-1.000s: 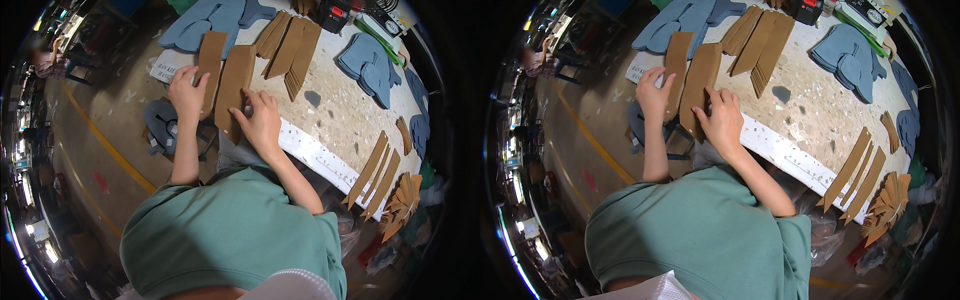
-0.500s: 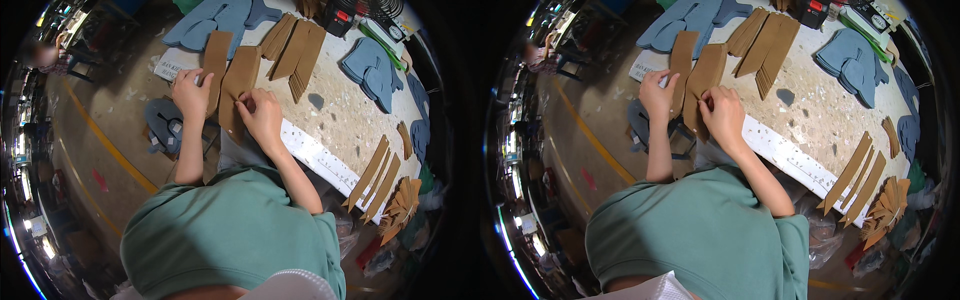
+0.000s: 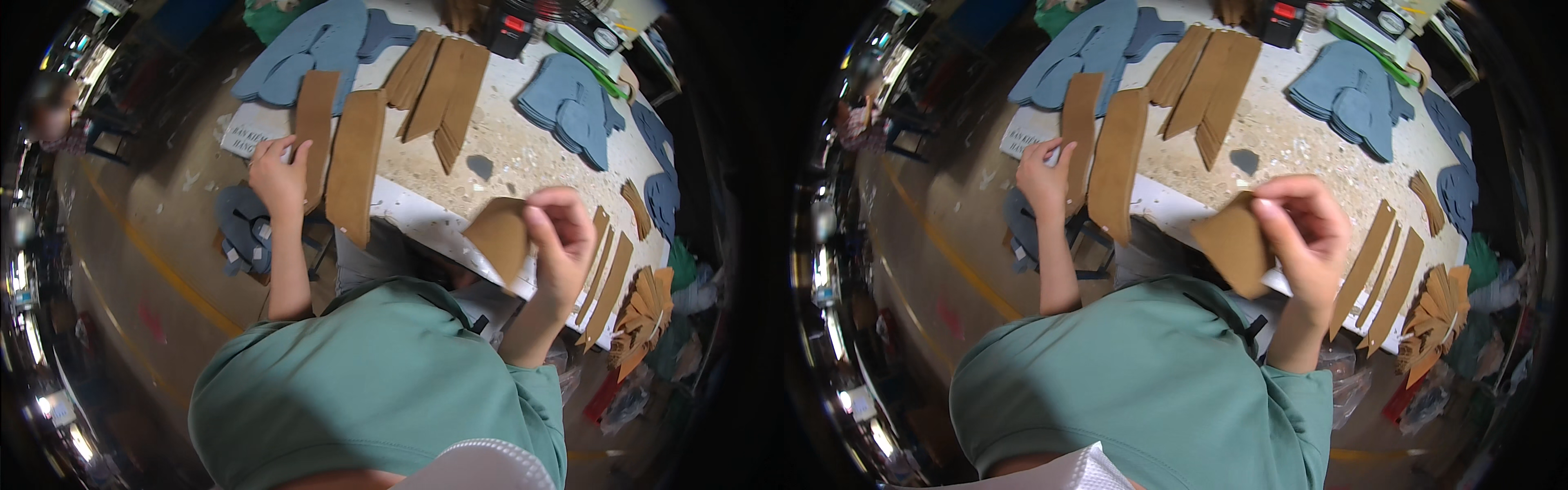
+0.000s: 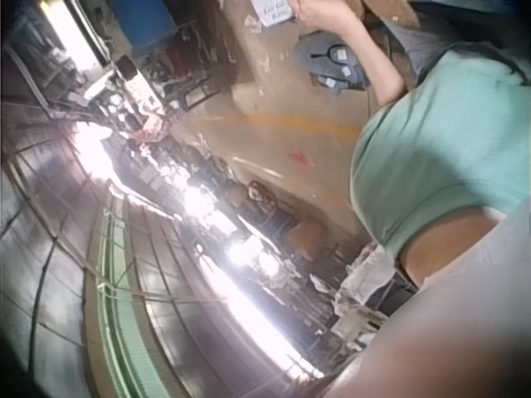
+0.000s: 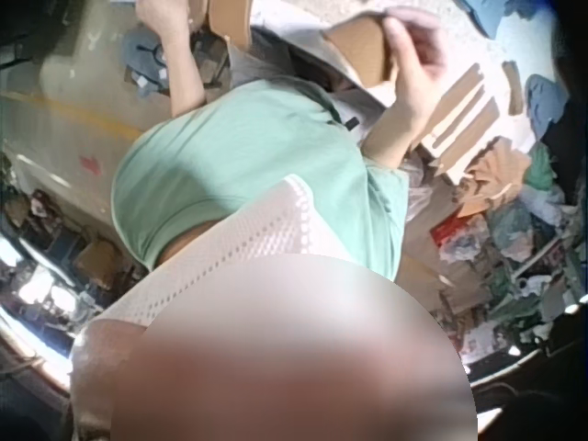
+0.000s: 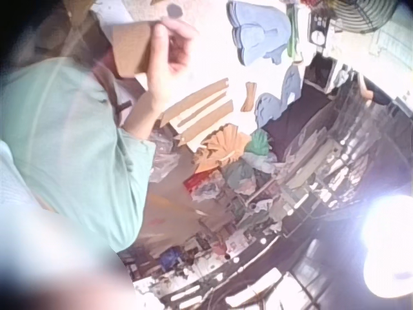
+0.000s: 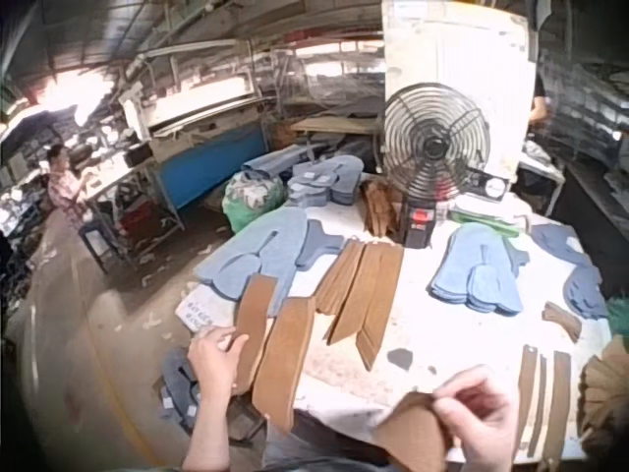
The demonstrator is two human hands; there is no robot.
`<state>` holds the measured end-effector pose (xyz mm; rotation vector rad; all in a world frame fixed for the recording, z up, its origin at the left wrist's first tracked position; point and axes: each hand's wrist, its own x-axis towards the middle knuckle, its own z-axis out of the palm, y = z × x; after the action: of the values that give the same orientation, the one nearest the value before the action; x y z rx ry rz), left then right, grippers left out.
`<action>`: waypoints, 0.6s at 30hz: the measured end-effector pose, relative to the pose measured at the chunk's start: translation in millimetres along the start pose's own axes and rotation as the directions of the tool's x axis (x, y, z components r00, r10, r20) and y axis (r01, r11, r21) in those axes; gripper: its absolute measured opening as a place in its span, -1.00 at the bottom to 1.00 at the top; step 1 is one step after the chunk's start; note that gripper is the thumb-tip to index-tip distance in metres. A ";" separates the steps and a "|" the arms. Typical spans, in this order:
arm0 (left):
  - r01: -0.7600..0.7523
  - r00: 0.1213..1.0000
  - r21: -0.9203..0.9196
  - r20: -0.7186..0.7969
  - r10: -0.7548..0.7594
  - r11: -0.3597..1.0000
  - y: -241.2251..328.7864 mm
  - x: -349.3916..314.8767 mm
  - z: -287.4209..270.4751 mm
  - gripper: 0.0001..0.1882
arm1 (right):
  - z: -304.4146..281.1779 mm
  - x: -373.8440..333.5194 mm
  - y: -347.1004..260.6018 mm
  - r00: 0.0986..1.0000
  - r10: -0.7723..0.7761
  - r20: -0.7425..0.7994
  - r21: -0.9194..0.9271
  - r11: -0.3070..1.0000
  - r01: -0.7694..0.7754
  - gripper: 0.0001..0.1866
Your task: The person removes bundles of brown cardboard pieces from a plastic bag and places them on a table. They untie the bundles, separate the pieces, and arrange them into neat stacks on the table.
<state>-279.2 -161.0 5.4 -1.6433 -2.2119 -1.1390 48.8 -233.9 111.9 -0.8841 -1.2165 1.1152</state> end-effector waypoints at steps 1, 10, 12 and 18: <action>0.011 1.000 -0.015 0.003 -0.011 1.000 -0.3 -0.1 0.8 -0.74 | -13.3 -1.7 -3.7 0.998 -0.001 -0.059 -0.031 1.000 0.000 -0.85; -0.041 0.998 0.078 -0.037 0.044 0.996 0.1 -1.5 5.1 -0.74 | -83.8 -22.4 9.8 0.876 -0.168 -0.452 -0.141 0.983 0.116 -0.60; -0.054 0.998 0.065 -0.031 0.057 0.996 0.0 -1.6 6.3 -0.73 | -84.0 -34.8 22.8 0.904 -0.054 -0.424 -0.127 0.992 0.000 -0.59; 0.068 0.991 -0.117 0.127 -0.052 0.991 -11.8 5.8 11.7 -0.74 | -72.2 -67.7 75.5 0.878 0.354 -0.322 -0.165 0.893 -0.420 -0.62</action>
<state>-288.2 -150.3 -5.2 -1.7502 -2.3246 -1.2414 107.5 -276.7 11.0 -1.4673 -0.9592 1.1240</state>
